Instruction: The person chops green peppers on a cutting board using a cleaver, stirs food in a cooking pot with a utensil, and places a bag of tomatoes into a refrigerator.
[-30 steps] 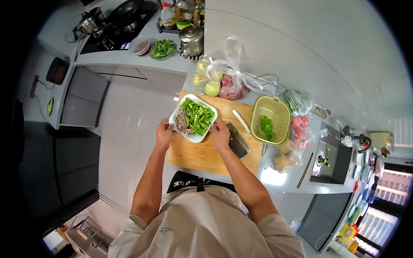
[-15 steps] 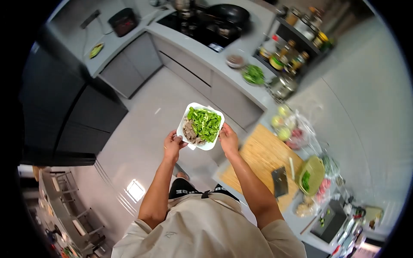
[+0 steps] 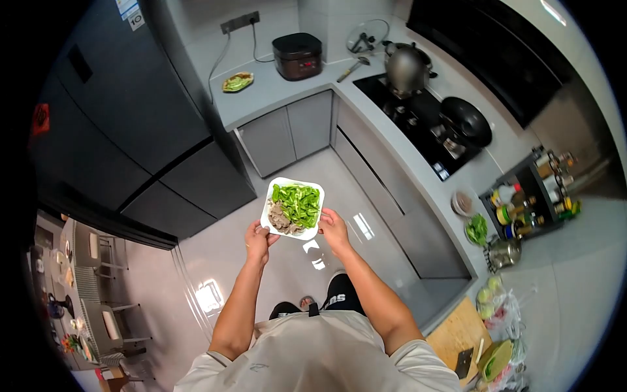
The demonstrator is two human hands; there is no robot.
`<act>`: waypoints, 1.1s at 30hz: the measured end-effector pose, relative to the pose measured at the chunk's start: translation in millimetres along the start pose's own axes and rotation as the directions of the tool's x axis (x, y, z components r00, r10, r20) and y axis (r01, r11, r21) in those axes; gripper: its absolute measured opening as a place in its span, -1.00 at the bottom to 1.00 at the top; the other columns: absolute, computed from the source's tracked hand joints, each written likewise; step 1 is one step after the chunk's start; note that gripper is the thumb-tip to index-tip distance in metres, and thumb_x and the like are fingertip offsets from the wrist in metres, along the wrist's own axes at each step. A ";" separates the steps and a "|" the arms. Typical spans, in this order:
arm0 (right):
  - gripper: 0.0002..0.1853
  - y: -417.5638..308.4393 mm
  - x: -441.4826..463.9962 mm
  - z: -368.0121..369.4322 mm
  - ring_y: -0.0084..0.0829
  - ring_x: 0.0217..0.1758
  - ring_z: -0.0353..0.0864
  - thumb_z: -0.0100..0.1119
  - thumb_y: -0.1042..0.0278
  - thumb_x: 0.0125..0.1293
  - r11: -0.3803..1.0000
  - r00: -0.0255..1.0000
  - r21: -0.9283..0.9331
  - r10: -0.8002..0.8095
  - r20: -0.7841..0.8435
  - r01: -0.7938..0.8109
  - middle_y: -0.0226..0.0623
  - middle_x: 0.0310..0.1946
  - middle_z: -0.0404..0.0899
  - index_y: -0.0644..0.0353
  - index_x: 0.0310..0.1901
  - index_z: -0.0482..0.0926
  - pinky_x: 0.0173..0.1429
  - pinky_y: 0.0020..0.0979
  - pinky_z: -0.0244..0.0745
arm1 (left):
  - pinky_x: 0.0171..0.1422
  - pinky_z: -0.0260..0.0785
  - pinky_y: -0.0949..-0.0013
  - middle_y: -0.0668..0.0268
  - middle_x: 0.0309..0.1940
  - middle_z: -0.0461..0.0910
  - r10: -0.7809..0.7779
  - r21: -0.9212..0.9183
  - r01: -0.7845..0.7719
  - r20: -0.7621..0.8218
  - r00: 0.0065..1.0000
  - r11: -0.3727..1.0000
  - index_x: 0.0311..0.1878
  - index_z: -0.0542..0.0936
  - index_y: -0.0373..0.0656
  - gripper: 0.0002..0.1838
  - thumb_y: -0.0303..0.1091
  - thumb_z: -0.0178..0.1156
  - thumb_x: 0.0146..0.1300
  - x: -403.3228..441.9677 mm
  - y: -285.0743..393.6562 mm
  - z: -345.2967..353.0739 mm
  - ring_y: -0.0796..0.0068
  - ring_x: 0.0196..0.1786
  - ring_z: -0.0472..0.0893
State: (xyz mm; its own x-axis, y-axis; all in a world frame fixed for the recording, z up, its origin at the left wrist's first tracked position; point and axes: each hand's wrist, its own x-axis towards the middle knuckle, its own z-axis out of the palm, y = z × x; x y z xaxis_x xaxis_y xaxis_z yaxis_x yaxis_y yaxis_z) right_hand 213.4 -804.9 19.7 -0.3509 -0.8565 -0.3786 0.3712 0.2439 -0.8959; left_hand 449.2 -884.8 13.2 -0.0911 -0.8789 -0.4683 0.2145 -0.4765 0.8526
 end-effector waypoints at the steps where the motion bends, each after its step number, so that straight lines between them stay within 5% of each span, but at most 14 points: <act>1: -0.40 -2.3 25.3 16.0 -0.48 0.00 0.73 0.13 0.64 0.45 1.000 1.000 -0.006 0.002 0.014 -0.002 -0.09 0.22 0.72 0.37 0.53 0.38 -0.01 -0.43 0.63 | -0.02 0.83 0.29 0.10 0.01 0.72 0.002 -0.020 -0.002 -0.023 1.000 1.000 0.44 0.36 -0.35 -0.59 -0.61 0.02 0.58 23.4 13.6 -3.9 0.35 -0.14 0.80; 15: -0.33 -113.0 416.7 197.3 -0.61 -0.08 0.64 0.12 0.64 0.53 0.969 0.936 -0.229 -0.002 0.353 0.088 -0.25 0.19 0.75 0.32 0.64 0.30 -0.05 -0.50 0.57 | -0.04 0.84 0.29 0.05 0.06 0.71 0.042 -0.194 -0.100 -0.287 0.957 0.976 0.39 0.41 -0.31 -0.63 -0.64 0.00 0.59 361.2 176.8 27.8 0.30 -0.14 0.81; 21: -0.48 -128.0 562.1 265.3 -0.62 -0.12 0.63 0.08 0.70 0.53 0.952 0.940 -0.281 -0.024 0.341 0.126 -0.30 0.13 0.78 0.36 0.49 0.46 -0.06 -0.50 0.54 | -0.11 0.84 0.31 0.05 0.04 0.72 -0.008 -0.250 -0.081 -0.335 0.942 0.965 0.34 0.45 -0.29 -0.69 -0.62 0.00 0.61 489.3 232.9 35.4 0.28 -0.15 0.82; 24: -0.39 -130.3 620.6 286.3 -0.47 0.12 0.76 0.06 0.79 0.43 0.949 0.925 -0.278 -0.035 0.379 0.150 -0.19 0.20 0.80 0.35 0.51 0.46 0.19 -0.44 0.61 | -0.11 0.84 0.30 0.09 0.01 0.74 -0.010 -0.265 -0.086 -0.342 0.940 0.960 0.31 0.48 -0.25 -0.71 -0.62 0.04 0.61 552.0 243.9 33.7 0.28 -0.17 0.81; 33: -0.36 -137.4 742.7 349.7 -0.44 0.10 0.78 -0.01 0.87 0.37 0.910 0.969 -0.413 0.080 0.233 0.025 -0.23 0.12 0.82 0.23 0.43 0.62 0.13 -0.42 0.67 | -0.03 0.83 0.27 0.21 0.05 0.69 -0.073 -0.160 0.012 -0.383 0.921 0.987 0.32 0.50 -0.16 -0.61 -0.69 0.16 0.51 695.6 264.1 11.8 0.32 -0.01 0.76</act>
State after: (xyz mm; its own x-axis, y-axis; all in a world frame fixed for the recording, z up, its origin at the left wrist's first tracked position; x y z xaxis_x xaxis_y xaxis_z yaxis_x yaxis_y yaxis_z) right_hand 202.4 -1633.5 -57.1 -0.1100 -0.9168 -0.3840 -0.0262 0.3889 -0.9209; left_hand 431.0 -1622.3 -84.7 0.2727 -0.7660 -0.5821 0.3661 -0.4769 0.7991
